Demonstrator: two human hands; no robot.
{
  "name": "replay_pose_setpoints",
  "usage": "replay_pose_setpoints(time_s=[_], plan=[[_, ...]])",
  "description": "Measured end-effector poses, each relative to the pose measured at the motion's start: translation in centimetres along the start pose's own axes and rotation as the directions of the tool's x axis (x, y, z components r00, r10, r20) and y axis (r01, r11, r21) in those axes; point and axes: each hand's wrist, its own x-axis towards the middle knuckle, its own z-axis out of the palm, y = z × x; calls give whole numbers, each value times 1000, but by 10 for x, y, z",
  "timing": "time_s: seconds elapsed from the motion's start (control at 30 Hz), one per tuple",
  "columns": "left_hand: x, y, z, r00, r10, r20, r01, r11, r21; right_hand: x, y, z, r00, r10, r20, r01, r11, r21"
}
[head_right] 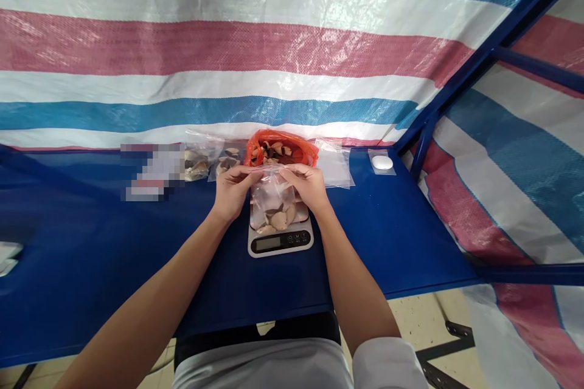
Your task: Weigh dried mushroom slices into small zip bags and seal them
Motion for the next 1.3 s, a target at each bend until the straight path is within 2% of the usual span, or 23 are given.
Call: replay_pose_setpoints(time_s=[0.13, 0.43, 0.57, 0.8, 1.03, 1.3], plan=[[1, 0, -1, 1000, -3, 7, 3, 1000, -12, 0, 1, 0, 1000, -18, 26, 18, 1000, -12], [-5, 7, 1, 988, -80, 133, 79, 997, 11, -1, 1, 3, 999, -23, -49, 23, 1000, -6], [-4, 8, 1, 990, -89, 108, 85, 996, 37, -2, 0, 5, 999, -14, -48, 14, 1000, 1], [0, 1, 0, 999, -12, 53, 7, 995, 104, -4, -4, 2, 1000, -13, 14, 14, 1000, -9], [-2, 6, 2, 999, 0, 43, -6, 990, 143, -6, -6, 0, 1000, 28, -9, -28, 997, -73], [-3, 8, 3, 997, -30, 77, 21, 993, 119, -5, -6, 0, 999, -13, 31, 15, 996, -86]])
